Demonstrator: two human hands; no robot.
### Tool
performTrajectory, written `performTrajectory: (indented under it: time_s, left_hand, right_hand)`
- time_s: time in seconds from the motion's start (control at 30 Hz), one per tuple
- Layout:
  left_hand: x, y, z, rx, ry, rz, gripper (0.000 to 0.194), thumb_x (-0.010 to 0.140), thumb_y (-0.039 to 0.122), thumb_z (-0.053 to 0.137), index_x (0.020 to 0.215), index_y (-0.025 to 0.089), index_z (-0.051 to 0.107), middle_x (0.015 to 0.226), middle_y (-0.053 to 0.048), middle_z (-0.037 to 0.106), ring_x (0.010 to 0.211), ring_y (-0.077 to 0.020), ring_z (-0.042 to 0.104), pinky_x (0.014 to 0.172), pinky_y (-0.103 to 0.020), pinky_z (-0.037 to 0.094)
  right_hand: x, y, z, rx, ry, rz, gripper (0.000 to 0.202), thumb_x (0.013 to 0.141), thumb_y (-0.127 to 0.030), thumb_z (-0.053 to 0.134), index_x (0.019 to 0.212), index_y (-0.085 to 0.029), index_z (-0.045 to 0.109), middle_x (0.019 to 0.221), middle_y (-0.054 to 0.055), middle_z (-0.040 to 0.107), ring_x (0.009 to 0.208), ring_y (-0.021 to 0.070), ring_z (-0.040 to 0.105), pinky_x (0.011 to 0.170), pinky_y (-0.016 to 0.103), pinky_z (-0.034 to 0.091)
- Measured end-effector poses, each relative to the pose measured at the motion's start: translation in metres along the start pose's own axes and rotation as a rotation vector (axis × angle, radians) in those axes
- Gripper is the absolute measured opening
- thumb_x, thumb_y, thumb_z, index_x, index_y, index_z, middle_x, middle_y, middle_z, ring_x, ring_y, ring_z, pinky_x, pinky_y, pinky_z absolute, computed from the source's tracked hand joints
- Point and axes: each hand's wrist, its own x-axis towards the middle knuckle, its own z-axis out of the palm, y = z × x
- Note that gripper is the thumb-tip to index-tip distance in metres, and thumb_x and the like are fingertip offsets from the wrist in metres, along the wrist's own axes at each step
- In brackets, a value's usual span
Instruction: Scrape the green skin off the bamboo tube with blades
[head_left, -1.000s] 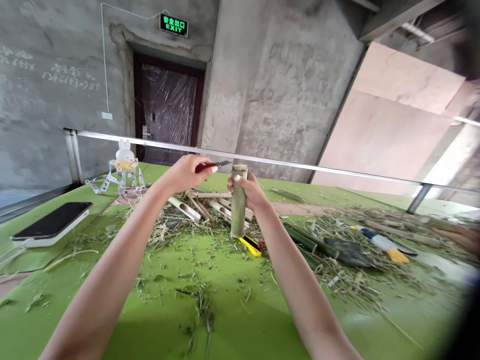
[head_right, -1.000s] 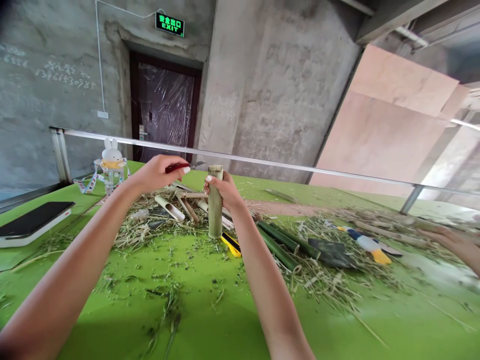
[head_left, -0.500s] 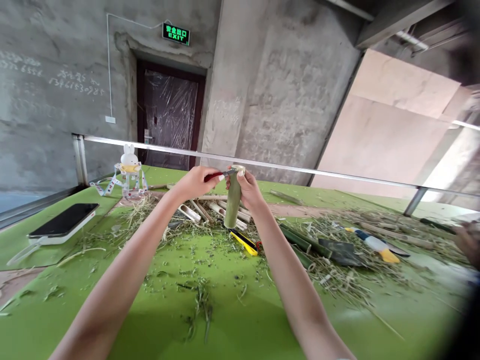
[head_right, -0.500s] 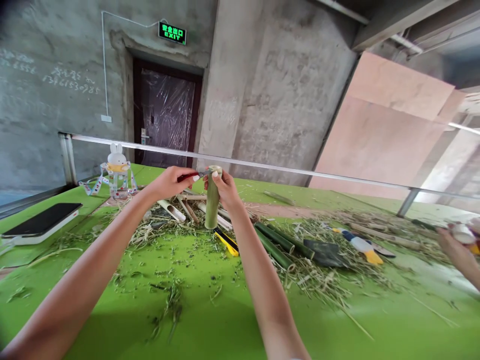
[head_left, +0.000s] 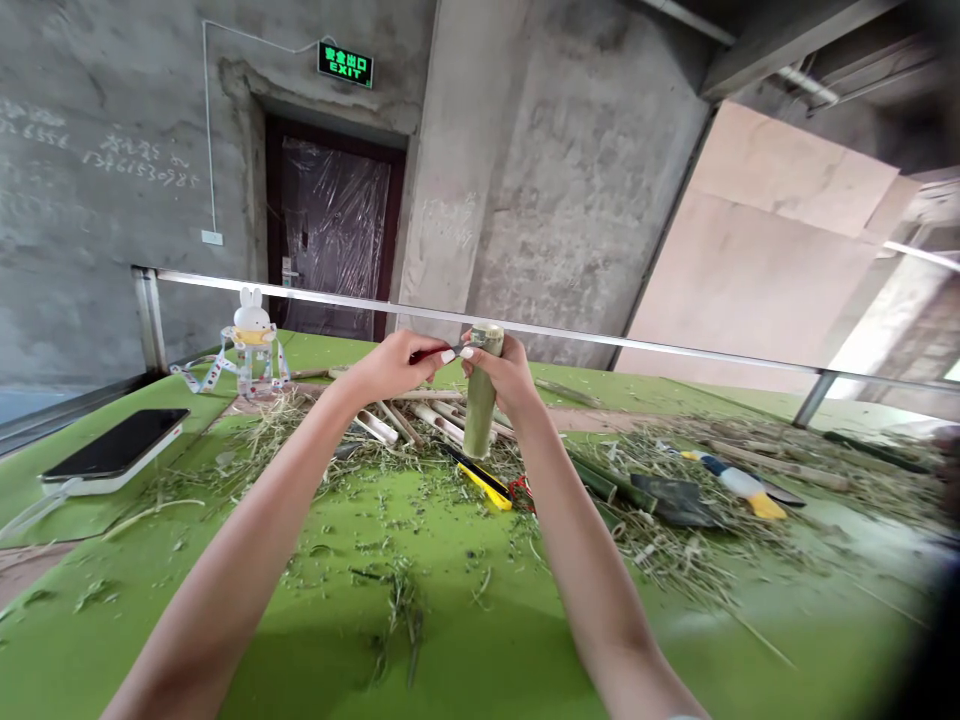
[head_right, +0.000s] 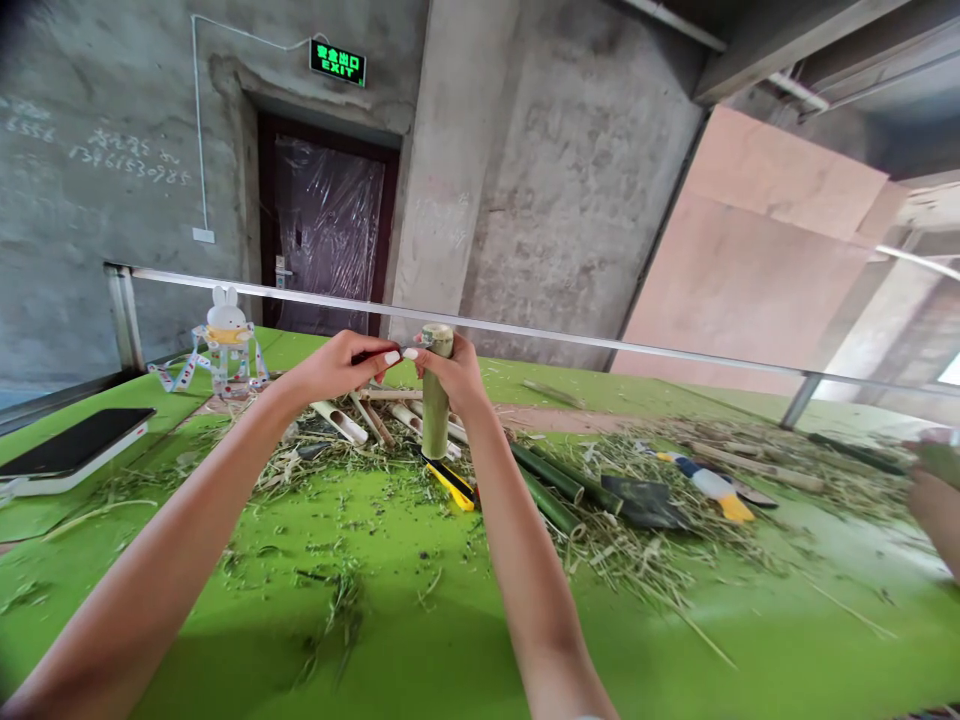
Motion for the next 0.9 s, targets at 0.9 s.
performTrajectory:
  time_s: [0.9]
  left_hand:
    - [0.003,0.000,0.013,0.279,0.179,0.068,0.024,0.085,0.029,0.040,0.085,0.016,0.061,0.064,-0.002,0.056,0.055,-0.0098,0.044,0.054,-0.026,0.035]
  right_hand:
    - [0.000,-0.004,0.002,0.056,0.053,0.036,0.027,0.060,-0.034,0.071,0.075,-0.016,0.057,0.057,-0.003,0.053,0.051,0.0091,0.050,0.053,0.025,0.043]
